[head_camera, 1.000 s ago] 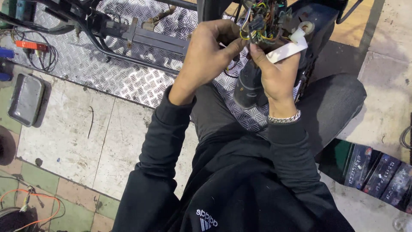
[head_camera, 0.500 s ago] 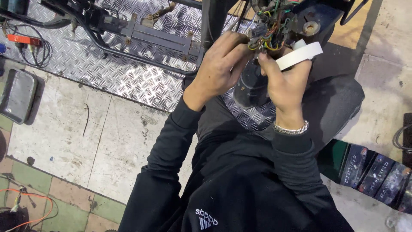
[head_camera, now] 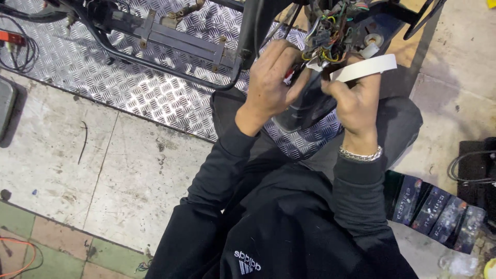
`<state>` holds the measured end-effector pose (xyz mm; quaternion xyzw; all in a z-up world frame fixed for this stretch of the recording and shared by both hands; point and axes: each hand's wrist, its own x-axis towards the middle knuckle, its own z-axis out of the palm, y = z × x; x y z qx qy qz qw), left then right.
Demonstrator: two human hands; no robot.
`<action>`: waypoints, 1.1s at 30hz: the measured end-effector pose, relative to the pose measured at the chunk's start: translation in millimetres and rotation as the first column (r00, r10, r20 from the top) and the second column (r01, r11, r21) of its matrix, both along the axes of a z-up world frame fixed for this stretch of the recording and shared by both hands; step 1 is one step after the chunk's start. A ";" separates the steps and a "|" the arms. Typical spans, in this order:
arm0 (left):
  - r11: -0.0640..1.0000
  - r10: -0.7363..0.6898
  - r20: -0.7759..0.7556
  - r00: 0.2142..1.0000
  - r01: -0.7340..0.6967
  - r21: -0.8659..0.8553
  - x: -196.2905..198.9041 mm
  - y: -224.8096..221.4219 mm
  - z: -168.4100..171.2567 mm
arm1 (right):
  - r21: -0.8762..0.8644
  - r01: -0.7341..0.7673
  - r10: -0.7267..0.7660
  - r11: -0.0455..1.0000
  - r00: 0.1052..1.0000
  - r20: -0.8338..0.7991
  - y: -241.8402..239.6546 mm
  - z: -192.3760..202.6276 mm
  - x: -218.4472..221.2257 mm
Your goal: The recorder is seen repairing and organizing the electrical wiring of a motorcycle using electrical tape and scissors.
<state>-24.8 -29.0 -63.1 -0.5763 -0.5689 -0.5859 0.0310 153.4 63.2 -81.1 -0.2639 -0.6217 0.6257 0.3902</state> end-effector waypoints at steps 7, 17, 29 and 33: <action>0.995 -0.042 0.416 0.908 0.074 -0.061 13.3 0.1 -3.1 | -0.259 -0.067 0.000 0.963 0.969 -0.249 0.8 23.7 -33.3; 0.915 -0.155 0.692 0.705 0.367 -0.170 -10.9 8.0 -0.2 | -0.170 -0.071 0.031 0.983 0.973 -0.229 14.0 6.8 -27.2; 0.944 -0.188 0.055 0.981 0.195 -0.267 -31.9 16.8 48.0 | 0.188 -0.018 0.020 0.982 1.000 -0.011 6.4 11.4 -24.8; 0.894 -0.136 0.263 0.955 0.233 -0.382 -28.7 20.0 47.6 | 0.148 0.078 -0.068 0.986 0.995 -0.068 -2.0 -10.1 -32.9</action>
